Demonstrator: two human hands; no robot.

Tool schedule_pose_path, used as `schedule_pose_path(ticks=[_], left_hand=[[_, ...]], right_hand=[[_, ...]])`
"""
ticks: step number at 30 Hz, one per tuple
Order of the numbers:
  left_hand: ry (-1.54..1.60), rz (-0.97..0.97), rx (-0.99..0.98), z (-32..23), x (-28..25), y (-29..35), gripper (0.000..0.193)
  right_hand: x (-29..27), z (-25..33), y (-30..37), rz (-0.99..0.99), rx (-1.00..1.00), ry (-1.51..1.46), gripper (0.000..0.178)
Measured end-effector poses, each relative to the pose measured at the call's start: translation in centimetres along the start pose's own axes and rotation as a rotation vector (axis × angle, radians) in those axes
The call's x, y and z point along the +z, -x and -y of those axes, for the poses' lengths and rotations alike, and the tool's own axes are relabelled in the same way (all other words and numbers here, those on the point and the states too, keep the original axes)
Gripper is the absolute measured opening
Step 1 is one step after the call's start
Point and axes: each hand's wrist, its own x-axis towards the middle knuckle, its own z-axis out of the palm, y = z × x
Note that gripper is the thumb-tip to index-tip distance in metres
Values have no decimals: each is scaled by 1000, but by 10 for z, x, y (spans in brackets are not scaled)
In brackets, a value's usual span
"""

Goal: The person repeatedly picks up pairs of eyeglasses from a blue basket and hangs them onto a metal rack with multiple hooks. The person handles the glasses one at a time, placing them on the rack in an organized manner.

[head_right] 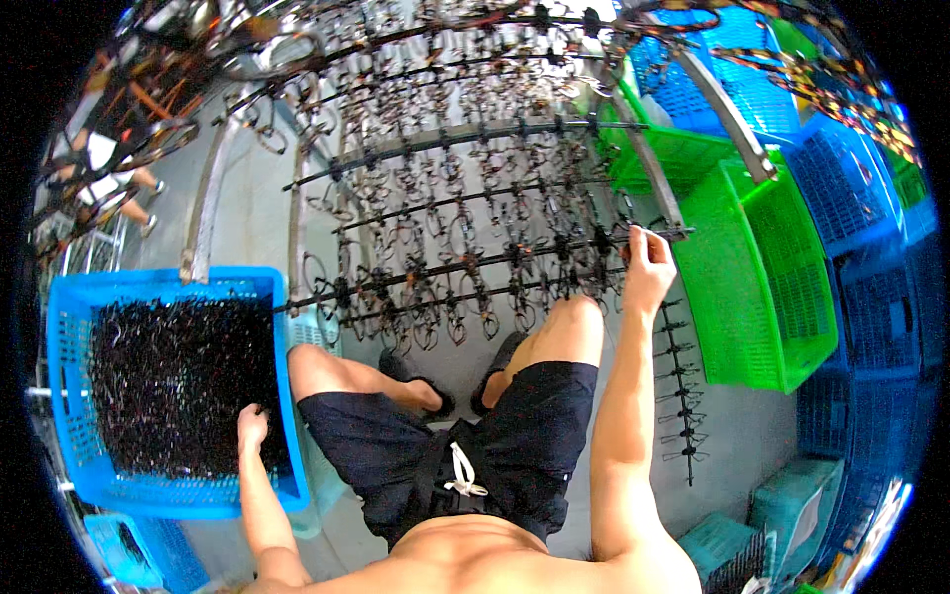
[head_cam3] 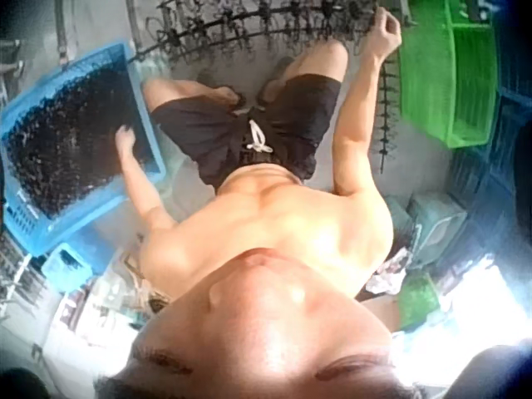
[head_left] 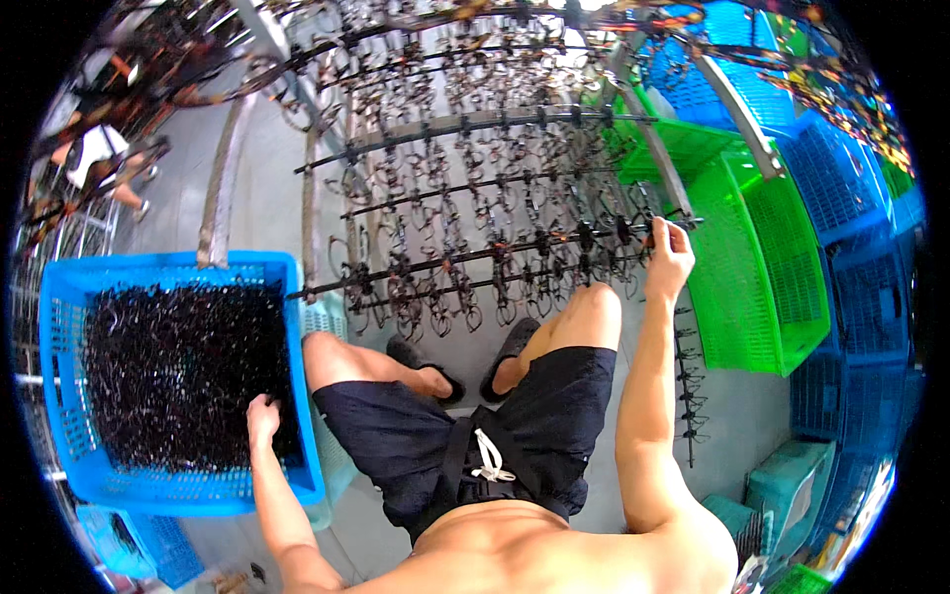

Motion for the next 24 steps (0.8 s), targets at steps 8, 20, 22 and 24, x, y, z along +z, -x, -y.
schedule_pose_path(ticks=[8, 20, 22, 24], left_hand=[[635, -264, 32, -1, -23, 11, 26], [805, -276, 551, -145, -37, 137, 21], [473, -432, 897, -175, -28, 159, 19], [400, -327, 977, -189, -19, 174, 26]], right_hand=[[-7, 5, 12, 66, 34, 123, 25], [109, 108, 250, 903, -68, -177, 37], [112, 98, 242, 811, 120, -391, 48], [97, 93, 205, 1150, 930, -738, 50]])
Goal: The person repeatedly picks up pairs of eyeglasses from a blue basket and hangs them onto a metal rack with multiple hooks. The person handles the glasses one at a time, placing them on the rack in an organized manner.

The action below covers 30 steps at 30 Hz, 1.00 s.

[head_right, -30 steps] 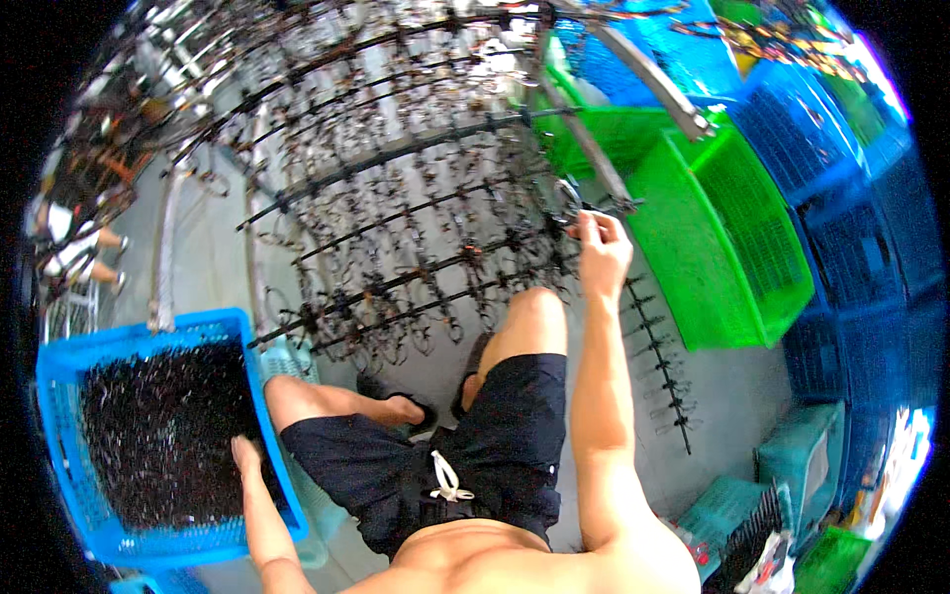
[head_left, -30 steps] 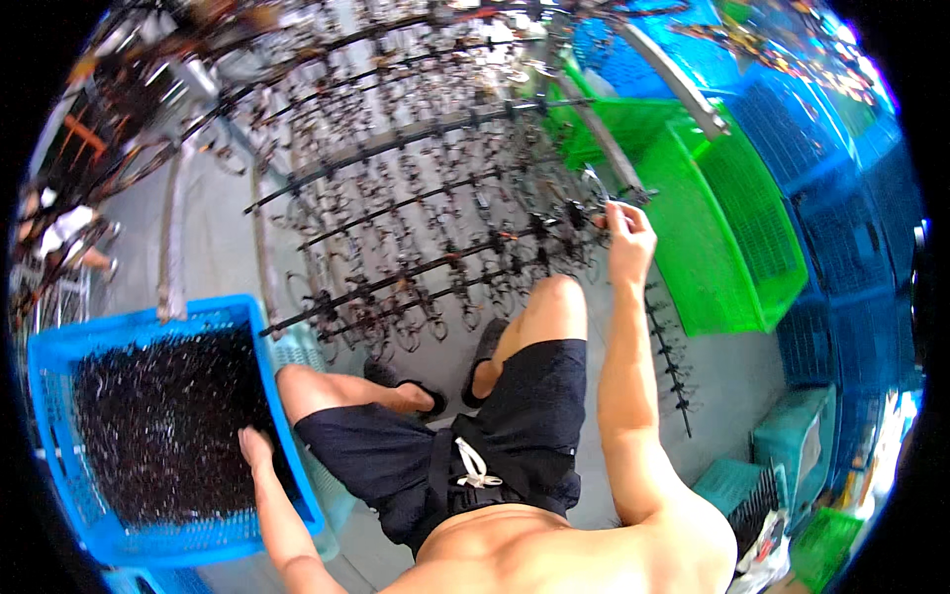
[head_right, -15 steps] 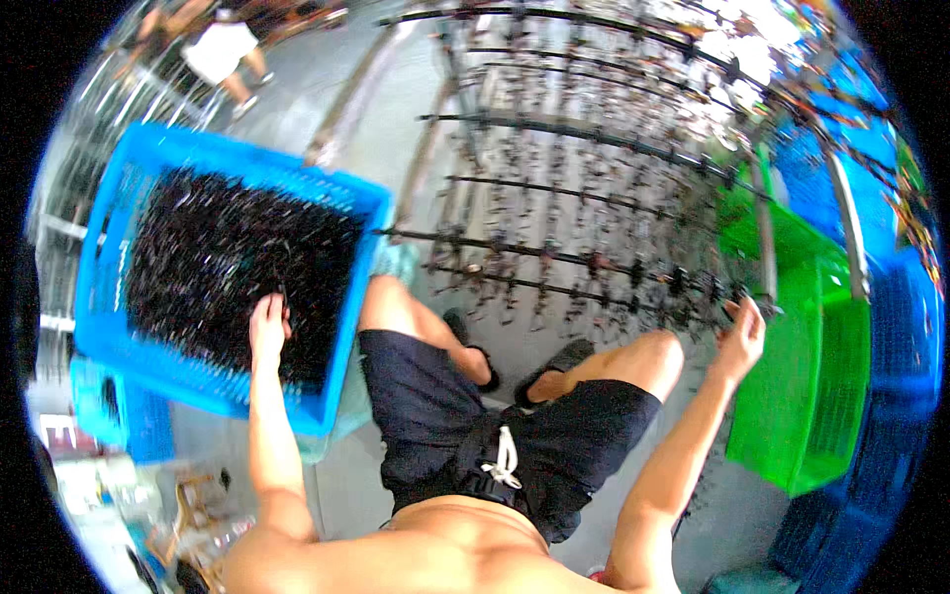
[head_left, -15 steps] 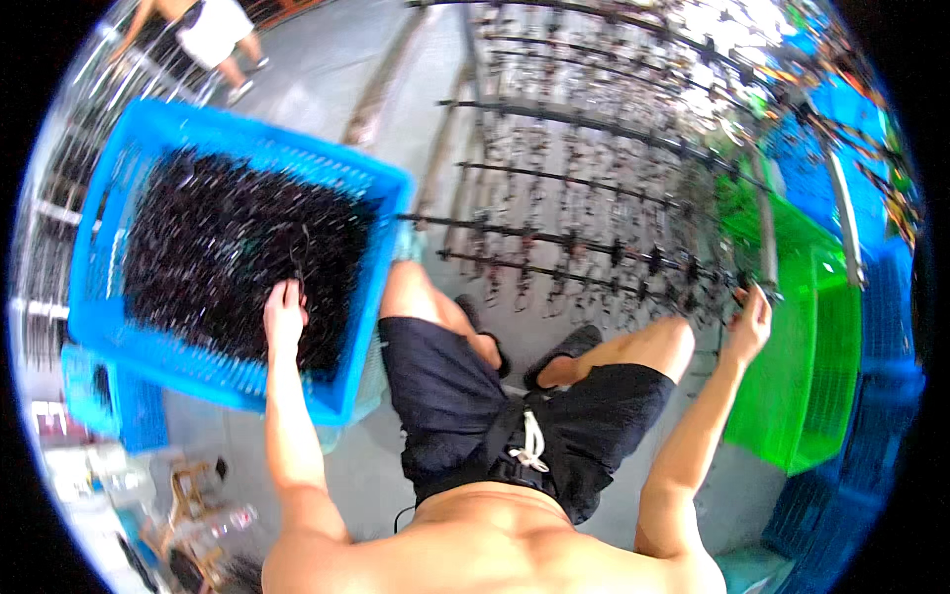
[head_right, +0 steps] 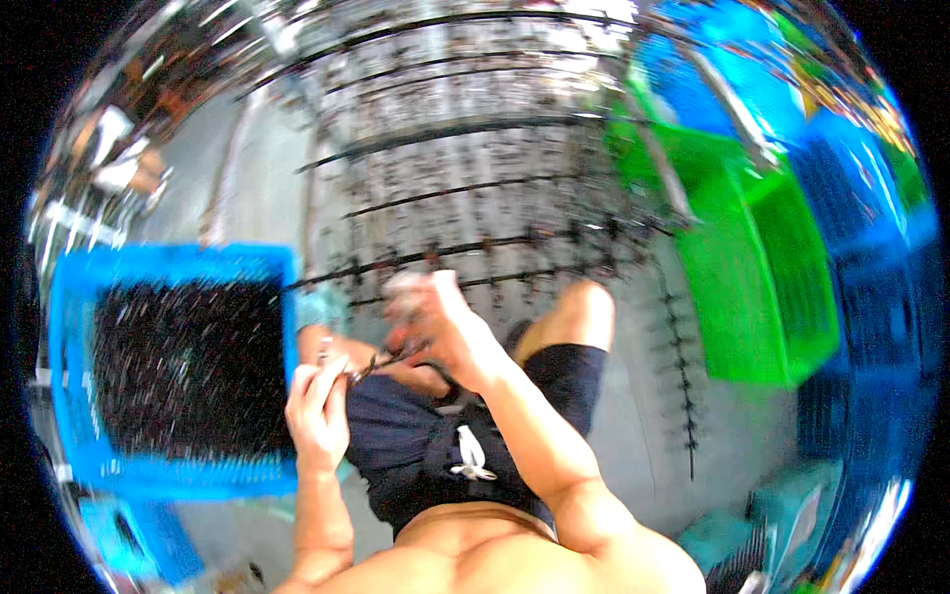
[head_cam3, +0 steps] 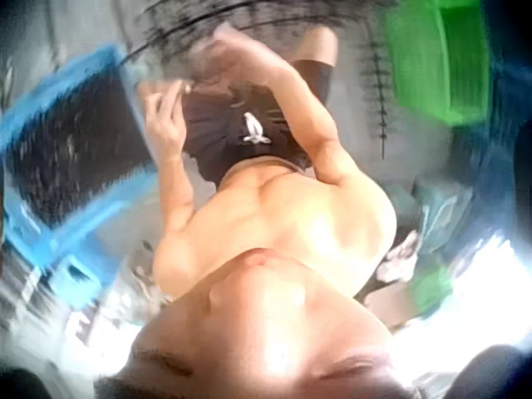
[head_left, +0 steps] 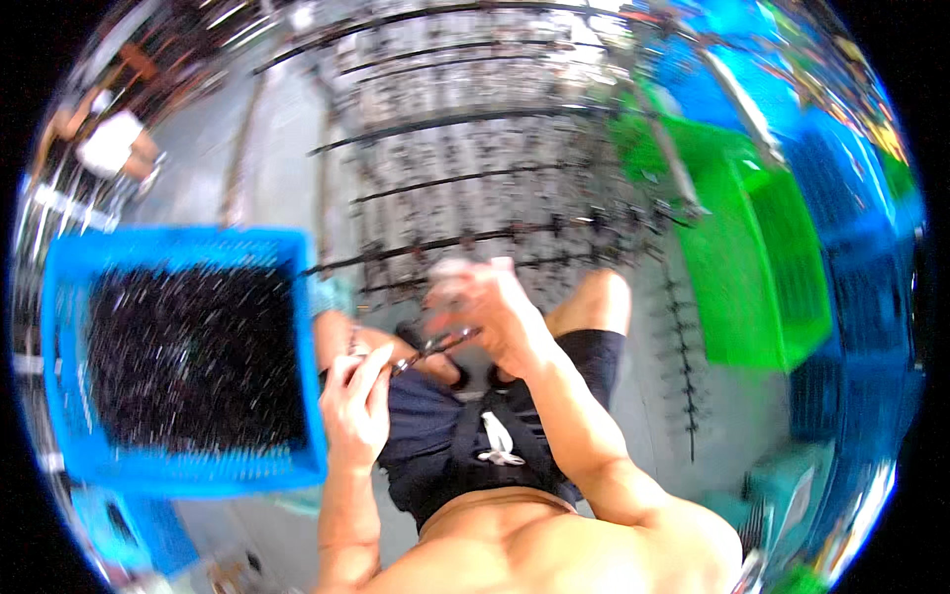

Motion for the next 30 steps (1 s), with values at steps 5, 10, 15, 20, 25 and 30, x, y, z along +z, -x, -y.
schedule_pose_path(ticks=[5, 10, 15, 20, 25, 30], left_hand=[[-160, 144, 387, -15, 23, -9, 36], [103, 38, 168, -21, 32, -10, 30], [255, -158, -97, -1, 28, -6, 21], [162, -170, -261, 16, 11, -27, 21], [-82, -108, -244, 37, 11, -46, 19], [-130, 137, -452, 70, 18, -73, 36]], right_hand=[[-27, 21, 57, 217, 515, 126, 26], [-66, 64, 96, -162, -41, 210, 22], [-137, 143, 118, -944, -922, 628, 32], [-181, 162, 103, -1039, -948, 488, 27], [-190, 167, 100, -1057, -825, 540, 25], [-177, 181, 104, -1155, -595, 765, 24]])
